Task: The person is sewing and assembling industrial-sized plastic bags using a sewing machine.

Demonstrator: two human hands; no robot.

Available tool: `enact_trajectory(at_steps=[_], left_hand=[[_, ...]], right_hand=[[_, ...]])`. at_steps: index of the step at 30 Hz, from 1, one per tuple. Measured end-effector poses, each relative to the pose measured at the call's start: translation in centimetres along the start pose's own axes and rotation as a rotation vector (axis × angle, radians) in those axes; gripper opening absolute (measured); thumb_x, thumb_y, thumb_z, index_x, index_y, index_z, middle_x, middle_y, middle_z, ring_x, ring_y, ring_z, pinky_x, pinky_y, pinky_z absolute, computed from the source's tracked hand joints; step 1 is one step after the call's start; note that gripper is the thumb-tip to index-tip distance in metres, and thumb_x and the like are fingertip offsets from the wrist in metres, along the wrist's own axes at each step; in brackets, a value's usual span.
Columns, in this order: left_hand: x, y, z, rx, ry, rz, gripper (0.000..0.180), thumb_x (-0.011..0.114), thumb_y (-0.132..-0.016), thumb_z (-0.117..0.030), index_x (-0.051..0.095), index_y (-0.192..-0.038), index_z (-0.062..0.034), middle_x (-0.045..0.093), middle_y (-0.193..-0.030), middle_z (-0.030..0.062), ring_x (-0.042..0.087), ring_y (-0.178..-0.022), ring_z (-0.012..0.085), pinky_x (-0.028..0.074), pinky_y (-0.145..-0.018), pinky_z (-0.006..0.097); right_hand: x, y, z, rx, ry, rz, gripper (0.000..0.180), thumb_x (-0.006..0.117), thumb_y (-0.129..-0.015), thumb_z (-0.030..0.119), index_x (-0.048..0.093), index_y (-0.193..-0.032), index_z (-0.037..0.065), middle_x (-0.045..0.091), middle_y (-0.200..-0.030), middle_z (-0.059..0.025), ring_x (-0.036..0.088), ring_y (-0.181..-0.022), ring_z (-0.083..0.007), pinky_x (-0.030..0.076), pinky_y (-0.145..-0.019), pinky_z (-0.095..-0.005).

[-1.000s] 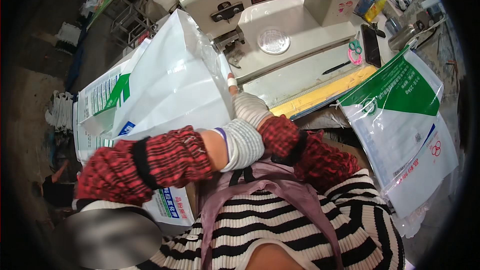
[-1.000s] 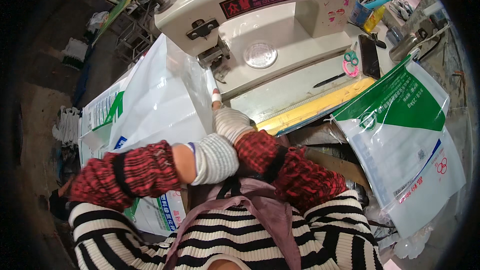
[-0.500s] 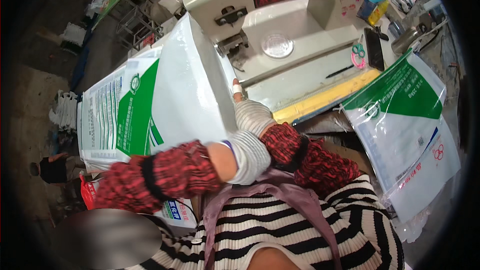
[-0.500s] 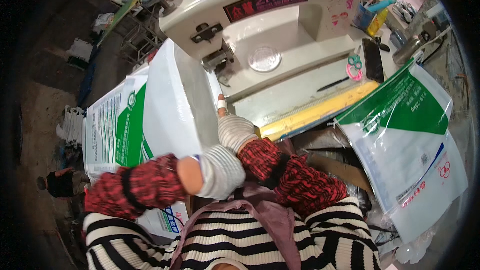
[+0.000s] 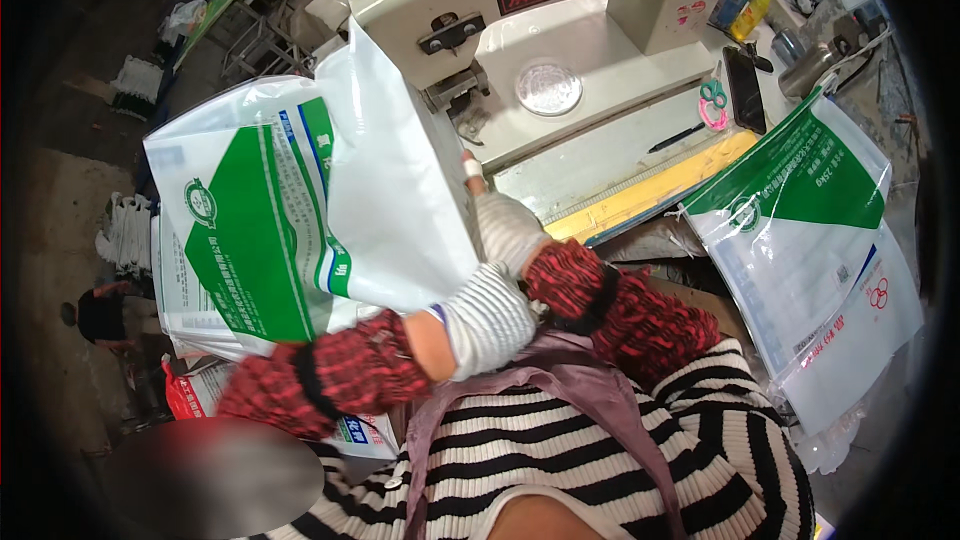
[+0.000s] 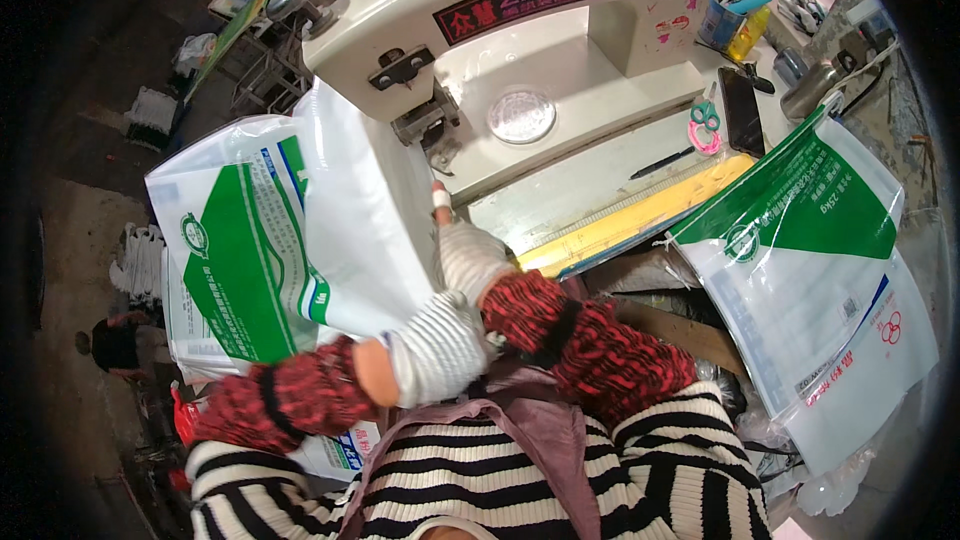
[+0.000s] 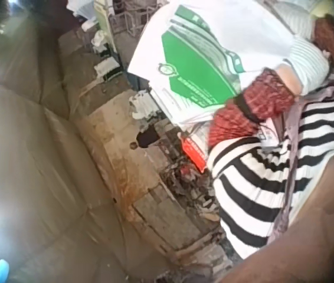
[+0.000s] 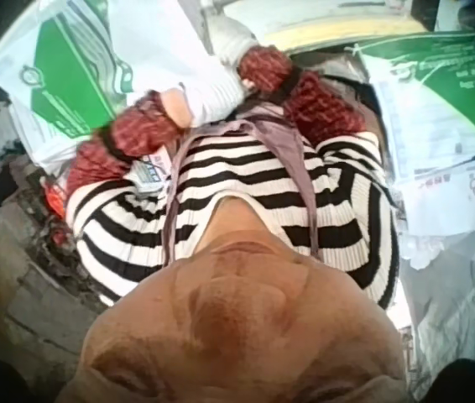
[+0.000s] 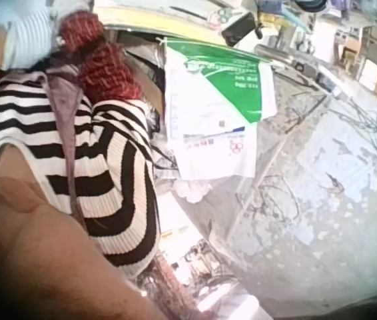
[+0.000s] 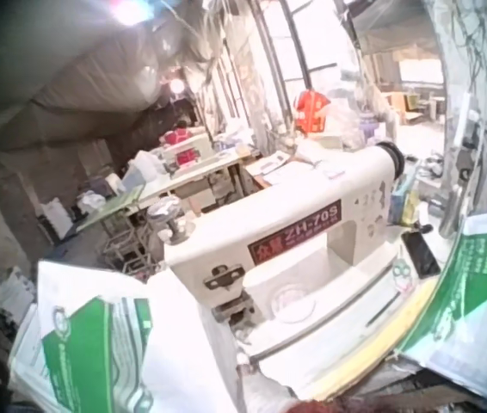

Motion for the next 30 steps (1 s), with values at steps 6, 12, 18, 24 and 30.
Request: enact_trajectory(at_steps=[6, 12, 18, 24, 30], left_hand=[[-11.2, 2.8, 8.5, 0.004, -0.15, 0.196, 0.03, 0.055, -0.082, -0.03, 0.069, -0.076, -0.0045, 0.062, -0.067, 0.01, 0.059, -0.066, 0.0299, 0.047, -0.064, 0.036], [-1.0, 0.3, 6.1, -0.063, 0.503, 0.029, 0.018, 0.058, -0.084, -0.021, 0.068, -0.082, -0.0062, 0.06, -0.066, 0.0098, 0.053, -0.057, 0.0221, 0.048, -0.058, 0.032], [4.0, 2.6, 9.9, -0.786, 1.384, -0.308, 0.019, 0.06, -0.086, -0.024, 0.064, -0.089, -0.0053, 0.059, -0.07, 0.0, 0.052, -0.063, 0.0092, 0.045, -0.057, 0.026], [-0.2, 3.0, 16.9, -0.682, 1.223, -1.245, 0.022, 0.05, -0.091, -0.015, 0.05, -0.108, -0.0014, 0.062, -0.083, 0.012, 0.062, -0.075, 0.0226, 0.051, -0.067, 0.035], [4.8, 3.9, 14.5, -0.762, 0.194, -0.181, 0.044, 0.055, -0.081, -0.017, 0.048, -0.117, 0.0062, 0.061, -0.098, 0.0286, 0.061, -0.084, 0.0426, 0.05, -0.074, 0.046]], right_hand=[[-2.1, 3.0, 1.6, -0.037, 0.157, 0.165, 0.07, 0.04, -0.088, 0.015, 0.005, -0.147, 0.0, 0.066, -0.089, -0.0184, 0.065, -0.077, -0.0331, 0.051, -0.066, -0.0443], [-3.7, -2.8, 2.1, 0.073, 0.165, 0.205, 0.065, 0.043, -0.088, 0.013, 0.016, -0.146, 0.003, 0.067, -0.099, -0.0189, 0.066, -0.089, -0.0333, 0.052, -0.076, -0.0451], [-1.9, -2.7, 0.7, -0.083, 0.039, 0.042, 0.065, 0.04, -0.086, 0.007, 0.018, -0.147, 0.008, 0.065, -0.099, -0.0228, 0.064, -0.089, -0.0381, 0.05, -0.075, -0.046], [2.1, 3.3, -0.5, -0.169, -1.08, -0.001, 0.047, 0.068, -0.078, 0.024, 0.056, -0.117, -0.002, 0.065, -0.099, -0.0156, 0.06, -0.093, -0.0241, 0.045, -0.088, -0.033], [5.2, 3.9, -1.9, -0.085, -1.352, 0.187, 0.048, 0.072, -0.077, 0.027, 0.058, -0.109, -0.007, 0.066, -0.093, -0.0137, 0.06, -0.082, -0.0169, 0.048, -0.078, -0.0285]])
Point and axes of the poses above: each hand's wrist, its own y-axis away from the middle knuckle, its own x-axis out of the palm, z = x × y, the point moved 5 cm from there along -y, towards the middle knuckle
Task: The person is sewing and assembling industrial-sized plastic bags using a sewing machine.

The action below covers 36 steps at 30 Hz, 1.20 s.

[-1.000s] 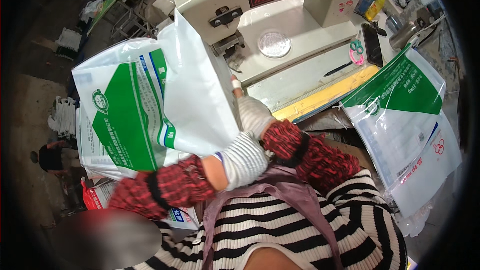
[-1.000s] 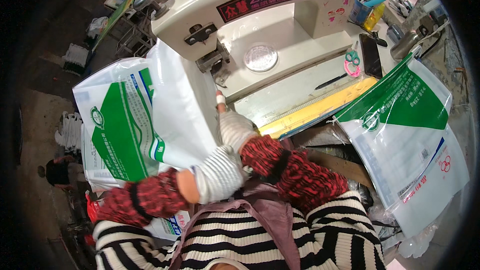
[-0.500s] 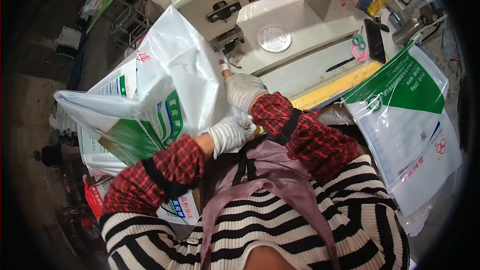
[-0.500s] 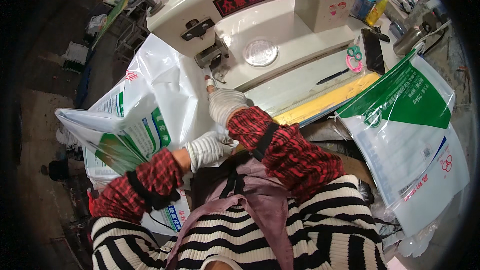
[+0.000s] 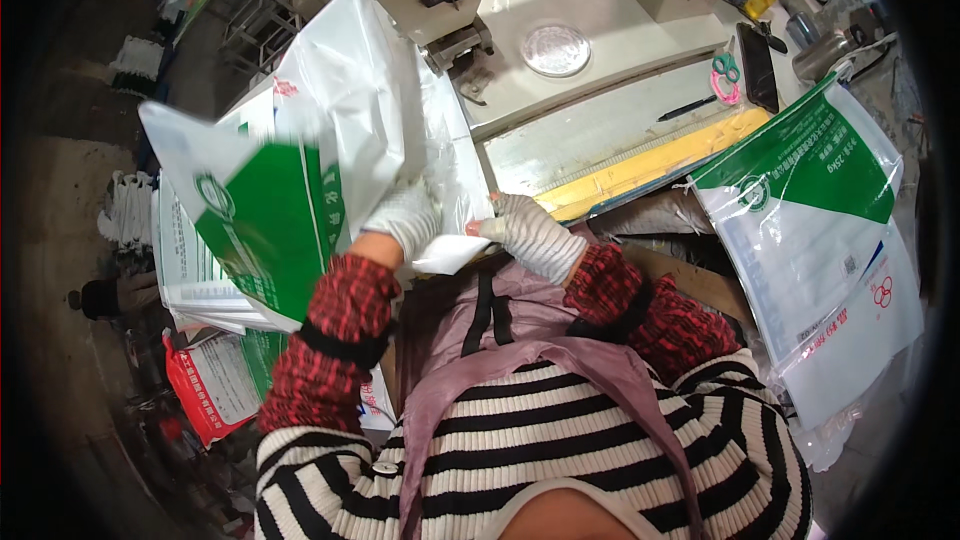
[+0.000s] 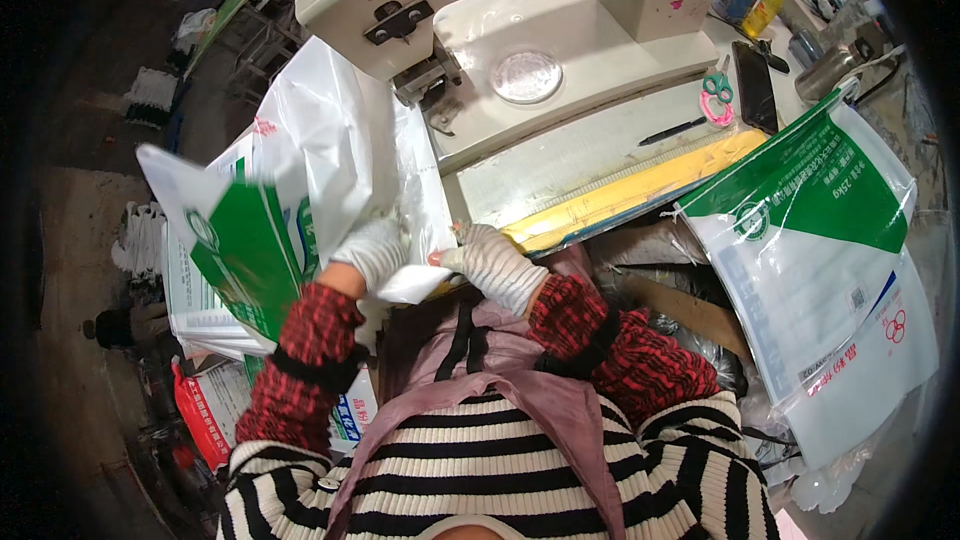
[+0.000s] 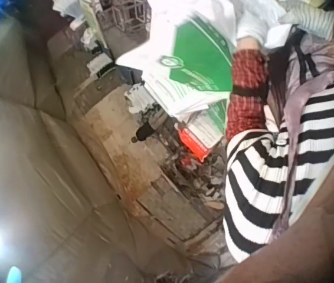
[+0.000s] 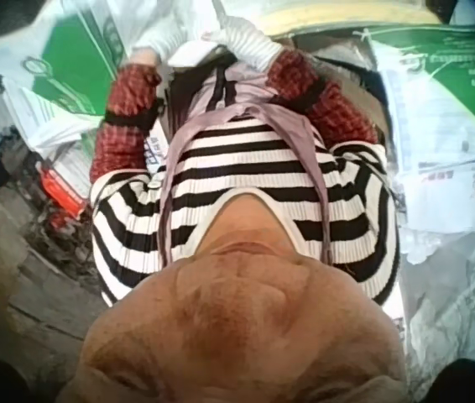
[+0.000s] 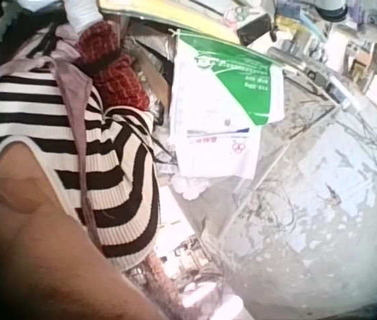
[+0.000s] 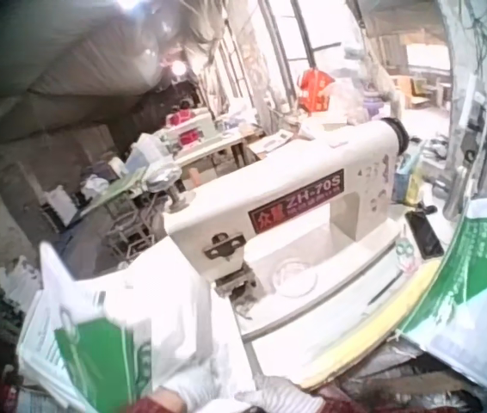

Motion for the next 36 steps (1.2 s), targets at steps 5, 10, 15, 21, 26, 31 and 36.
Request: enact_trajectory(at_steps=[5, 10, 15, 21, 26, 31, 36], left_hand=[[1.4, 1.7, 0.9, -0.333, 0.303, 0.255, 0.048, 0.06, -0.08, -0.019, 0.05, -0.119, 0.006, 0.06, -0.1, 0.0271, 0.061, -0.086, 0.041, 0.05, -0.075, 0.043], [-2.3, -1.3, -1.9, -0.028, 0.307, -0.345, 0.028, 0.065, -0.077, -0.012, 0.059, -0.1, 0.0033, 0.061, -0.077, 0.0229, 0.06, -0.073, 0.0391, 0.048, -0.066, 0.043], [-1.8, -0.8, -2.9, 0.066, 0.441, -0.384, 0.015, 0.059, -0.083, -0.009, 0.06, -0.095, -0.0003, 0.061, -0.075, 0.0229, 0.06, -0.071, 0.0389, 0.048, -0.064, 0.04], [-1.0, -0.1, -2.1, -0.115, 0.551, -0.386, 0.012, 0.056, -0.082, -0.001, 0.06, -0.093, 0.0001, 0.062, -0.076, 0.0096, 0.06, -0.067, 0.0201, 0.048, -0.064, 0.032], [-0.4, -1.2, -3.4, -0.014, 0.664, -0.237, 0.014, 0.059, -0.081, -0.01, 0.058, -0.091, -0.0006, 0.062, -0.081, 0.0203, 0.06, -0.074, 0.0365, 0.047, -0.068, 0.041], [-2.6, 0.1, -5.5, 0.109, 0.472, 0.054, 0.023, 0.061, -0.082, -0.018, 0.062, -0.098, -0.0028, 0.062, -0.082, 0.021, 0.061, -0.077, 0.0377, 0.047, -0.069, 0.04], [-4.9, 4.0, -10.9, 0.441, 0.099, 0.307, 0.028, 0.062, -0.081, -0.033, 0.066, -0.088, -0.0063, 0.064, -0.075, 0.0126, 0.063, -0.075, 0.0308, 0.048, -0.066, 0.037]], right_hand=[[-0.4, -0.1, 1.1, 0.056, 0.132, 0.068, 0.046, 0.073, -0.075, 0.025, 0.058, -0.104, -0.006, 0.067, -0.09, -0.0137, 0.06, -0.08, -0.0179, 0.048, -0.076, -0.0279], [-0.2, 0.3, 3.5, -0.025, 0.194, 0.103, 0.044, 0.074, -0.073, 0.019, 0.057, -0.105, -0.005, 0.067, -0.091, -0.0112, 0.061, -0.081, -0.0162, 0.048, -0.078, -0.0267], [-0.4, 0.7, 4.0, 0.048, 0.01, 0.079, 0.042, 0.073, -0.074, 0.014, 0.056, -0.107, -0.004, 0.067, -0.088, -0.0087, 0.059, -0.079, -0.013, 0.047, -0.078, -0.0252], [-2.1, -1.5, 3.5, 0.075, -0.416, 0.025, 0.038, 0.069, -0.08, 0.014, 0.056, -0.115, 0.004, 0.064, -0.093, -0.0031, 0.06, -0.083, -0.0126, 0.047, -0.075, -0.0268], [-3.3, -2.8, 2.4, 0.125, -0.444, -0.157, 0.022, 0.063, -0.087, 0.016, 0.063, -0.102, 0.001, 0.066, -0.091, -0.0055, 0.063, -0.077, -0.0149, 0.052, -0.07, -0.0292], [-3.2, -3.9, 4.5, 0.084, -0.355, -0.024, 0.026, 0.065, -0.083, 0.026, 0.065, -0.088, 0.0, 0.066, -0.078, -0.0112, 0.062, -0.071, -0.0203, 0.049, -0.072, -0.0315], [-2.8, -4.4, 5.8, -0.017, 0.844, -0.167, 0.051, 0.063, -0.077, 0.041, 0.064, -0.101, -0.004, 0.064, -0.093, -0.0269, 0.062, -0.09, -0.0377, 0.049, -0.079, -0.0393]])
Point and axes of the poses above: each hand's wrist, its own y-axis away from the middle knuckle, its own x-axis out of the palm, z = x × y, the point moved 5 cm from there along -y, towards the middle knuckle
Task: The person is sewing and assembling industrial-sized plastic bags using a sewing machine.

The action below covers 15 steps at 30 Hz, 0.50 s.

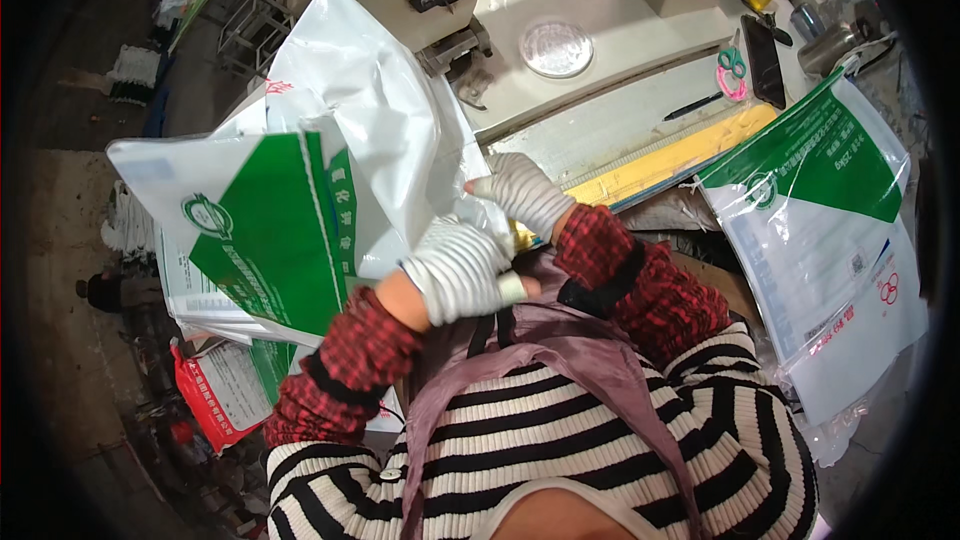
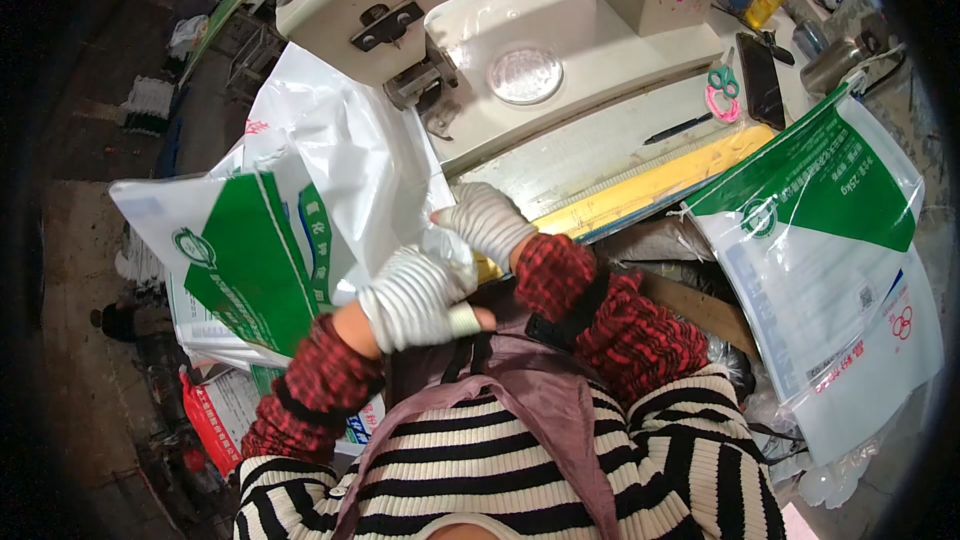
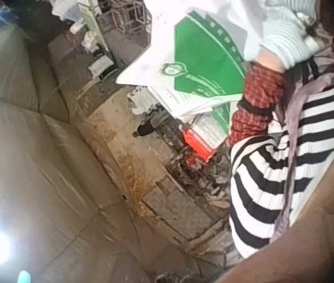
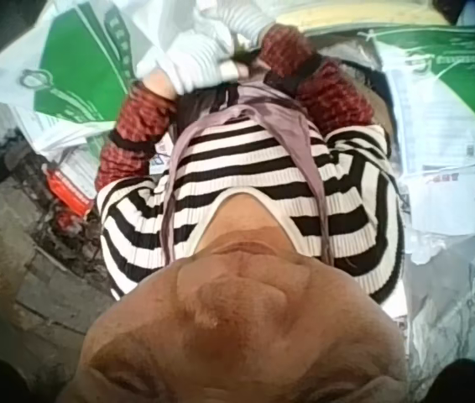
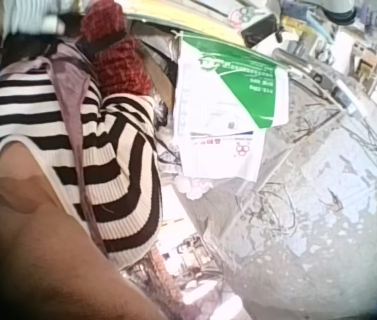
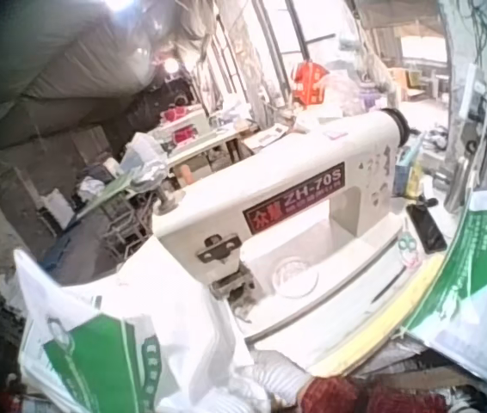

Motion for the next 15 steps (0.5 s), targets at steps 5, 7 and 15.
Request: enact_trajectory(at_steps=[5, 7, 15], left_hand=[[1.2, -1.6, 0.0, -0.134, -0.447, -0.138, 0.022, 0.058, -0.074, -0.024, 0.07, -0.076, -0.0056, 0.066, -0.071, 0.0144, 0.065, -0.07, 0.029, 0.046, -0.067, 0.043], [1.8, -2.3, 2.4, -0.129, -0.425, -0.068, 0.021, 0.057, -0.078, -0.023, 0.071, -0.083, -0.0079, 0.068, -0.081, 0.015, 0.066, -0.075, 0.0286, 0.047, -0.069, 0.044], [-5.2, -2.2, 14.6, -0.471, -0.333, -0.607, 0.017, 0.055, -0.075, -0.017, 0.067, -0.084, -0.0078, 0.065, -0.08, 0.017, 0.063, -0.076, 0.0334, 0.05, -0.073, 0.044]], right_hand=[[0.2, 0.5, 0.2, 0.075, 0.278, -0.074, 0.055, 0.064, -0.075, 0.044, 0.064, -0.101, -0.005, 0.063, -0.095, -0.0288, 0.062, -0.094, -0.0391, 0.048, -0.084, -0.0419], [0.0, -0.3, 1.0, 0.034, 0.275, -0.026, 0.055, 0.063, -0.076, 0.044, 0.064, -0.099, -0.006, 0.063, -0.091, -0.0303, 0.063, -0.089, -0.0402, 0.05, -0.08, -0.043], [0.9, 0.9, -0.2, 0.207, -0.598, 0.19, 0.044, 0.054, -0.089, 0.043, 0.062, -0.082, 0.0, 0.06, -0.063, -0.007, 0.055, -0.048, -0.0157, 0.047, -0.05, -0.0282]])
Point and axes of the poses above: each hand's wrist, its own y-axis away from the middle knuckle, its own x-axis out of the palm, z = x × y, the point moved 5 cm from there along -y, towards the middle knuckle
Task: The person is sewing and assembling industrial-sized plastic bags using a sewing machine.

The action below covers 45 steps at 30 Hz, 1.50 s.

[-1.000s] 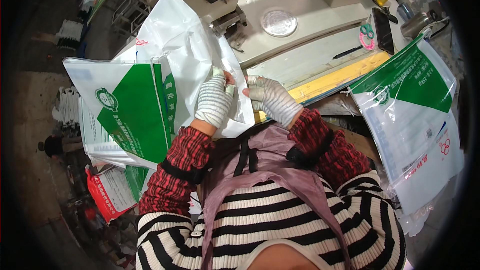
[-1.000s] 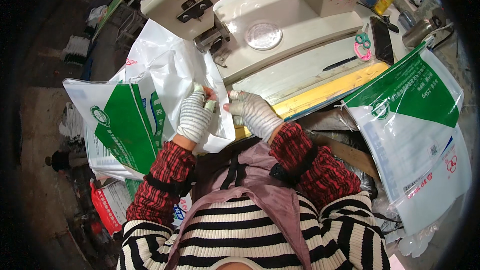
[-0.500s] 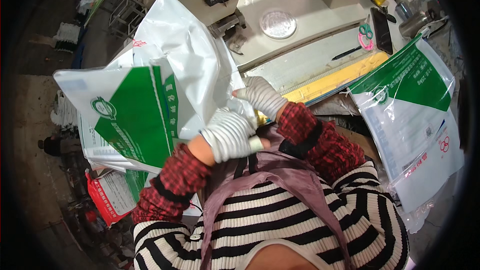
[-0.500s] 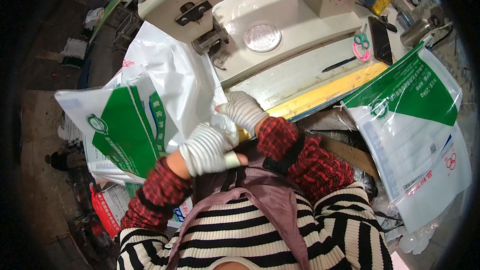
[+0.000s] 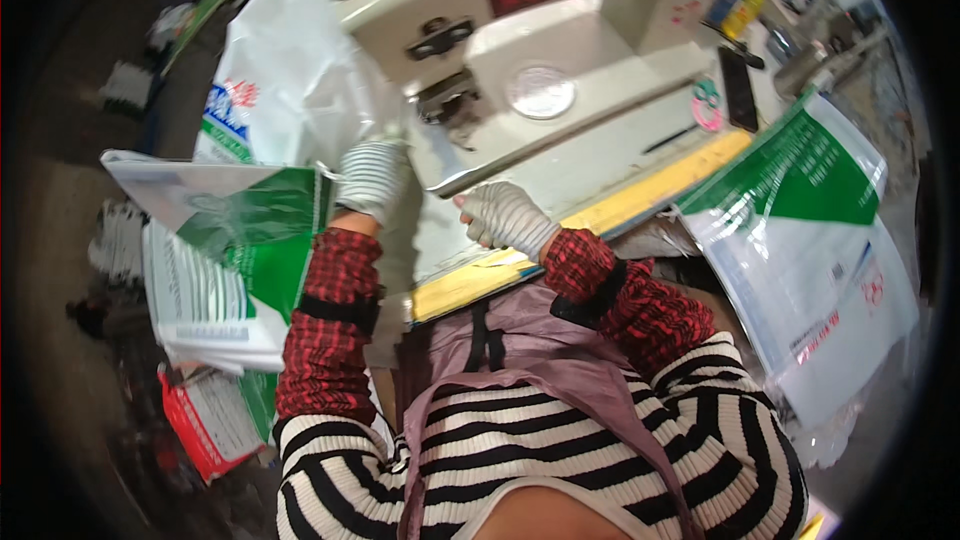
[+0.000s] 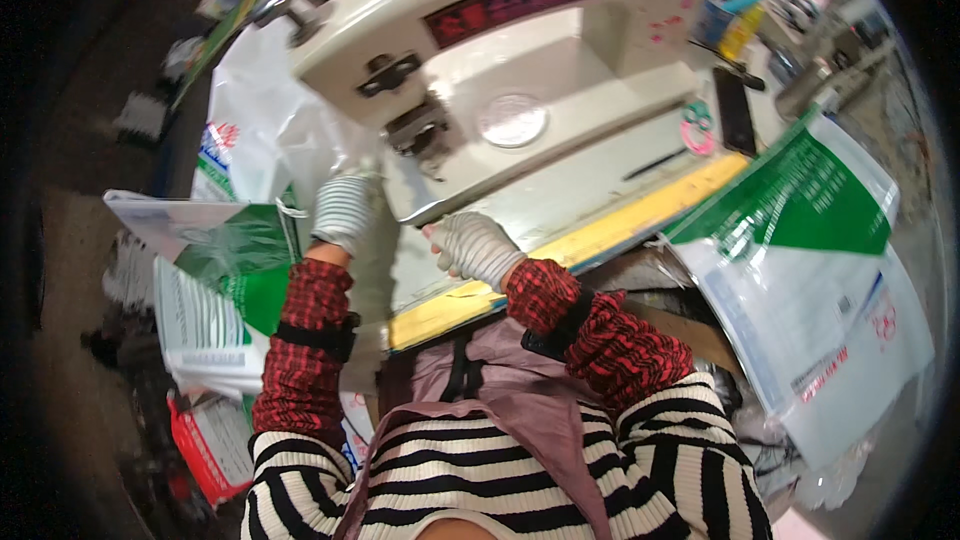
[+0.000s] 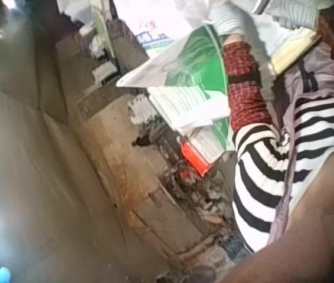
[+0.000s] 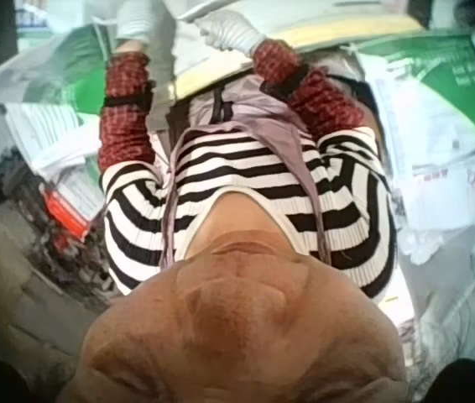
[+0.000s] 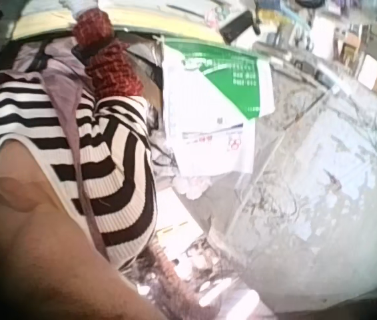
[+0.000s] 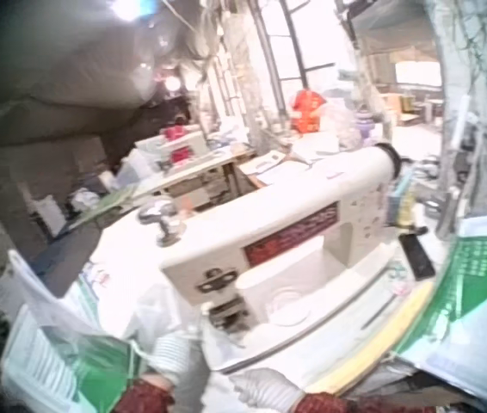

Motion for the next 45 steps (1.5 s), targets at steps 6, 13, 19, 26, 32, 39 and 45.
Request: enact_trajectory(at_steps=[6, 13, 19, 26, 32, 39, 45], left_hand=[[7.4, 1.5, 0.9, 0.028, -0.211, 0.063, 0.025, 0.052, -0.081, -0.012, 0.062, -0.104, -0.0113, 0.065, -0.09, 0.0121, 0.063, -0.083, 0.0314, 0.049, -0.076, 0.042], [0.8, 13.0, -3.0, 0.143, 0.349, -0.26, 0.049, 0.063, -0.066, -0.008, 0.052, -0.113, 0.001, 0.055, -0.085, 0.0183, 0.054, -0.078, 0.0363, 0.045, -0.07, 0.045], [-7.3, 24.6, -0.4, -0.108, 0.319, -0.649, 0.042, 0.068, -0.071, -0.007, 0.054, -0.11, -0.0015, 0.055, -0.083, 0.0149, 0.054, -0.072, 0.0323, 0.043, -0.064, 0.043], [-1.2, 20.2, 10.3, -0.413, -0.185, -0.558, 0.076, 0.076, -0.066, -0.021, 0.038, -0.127, 0.0013, 0.055, -0.111, 0.0152, 0.049, -0.1, 0.0318, 0.042, -0.083, 0.045], [1.1, 21.2, 17.7, -0.749, 0.466, -0.368, 0.045, 0.065, -0.078, -0.012, 0.05, -0.118, 0.0008, 0.061, -0.101, 0.0114, 0.057, -0.084, 0.0263, 0.047, -0.077, 0.035], [-6.6, 31.4, 20.6, -0.845, 1.886, -1.245, 0.038, 0.061, -0.088, -0.027, 0.057, -0.116, 0.0, 0.062, -0.109, 0.0125, 0.06, -0.093, 0.0246, 0.048, -0.088, 0.036], [-0.3, 39.7, 20.5, -1.268, 1.913, -1.469, 0.045, 0.057, -0.091, -0.032, 0.051, -0.124, -0.0032, 0.058, -0.121, 0.0124, 0.056, -0.108, 0.0307, 0.046, -0.093, 0.046]], right_hand=[[-10.9, 7.7, 0.7, -0.468, 0.691, -0.604, 0.025, 0.061, -0.084, 0.027, 0.067, -0.092, 0.004, 0.067, -0.088, -0.0162, 0.061, -0.093, -0.0314, 0.046, -0.088, -0.0413], [-18.5, 12.8, 4.5, -0.087, 1.37, -1.097, 0.038, 0.053, -0.088, 0.037, 0.057, -0.111, 0.007, 0.063, -0.102, -0.0194, 0.059, -0.098, -0.0371, 0.046, -0.085, -0.046], [-19.6, 13.5, 4.8, -0.027, 1.39, -1.121, 0.036, 0.055, -0.084, 0.035, 0.059, -0.094, 0.001, 0.062, -0.101, -0.0245, 0.058, -0.095, -0.0401, 0.045, -0.082, -0.0457], [-24.0, 14.0, 1.1, -0.038, 1.219, -1.159, 0.036, 0.063, -0.068, 0.027, 0.06, -0.086, -0.004, 0.063, -0.089, -0.0257, 0.061, -0.088, -0.0386, 0.046, -0.078, -0.0428], [-23.8, 16.5, -3.4, -0.129, 0.52, -1.06, 0.029, 0.062, -0.07, 0.028, 0.058, -0.073, 0.0, 0.055, -0.062, -0.0062, 0.052, -0.056, -0.0201, 0.042, -0.054, -0.0338], [-13.7, 15.1, -3.1, -0.332, -0.293, -0.748, 0.019, 0.064, -0.085, 0.024, 0.05, -0.081, 0.012, 0.043, -0.058, 0.0039, 0.037, -0.043, -0.0062, 0.028, -0.039, -0.017], [2.0, 11.9, 0.8, -0.268, 0.044, -0.291, 0.023, 0.065, -0.085, 0.028, 0.049, -0.084, 0.011, 0.046, -0.059, 0.0029, 0.044, -0.045, -0.0061, 0.031, -0.039, -0.0186]])
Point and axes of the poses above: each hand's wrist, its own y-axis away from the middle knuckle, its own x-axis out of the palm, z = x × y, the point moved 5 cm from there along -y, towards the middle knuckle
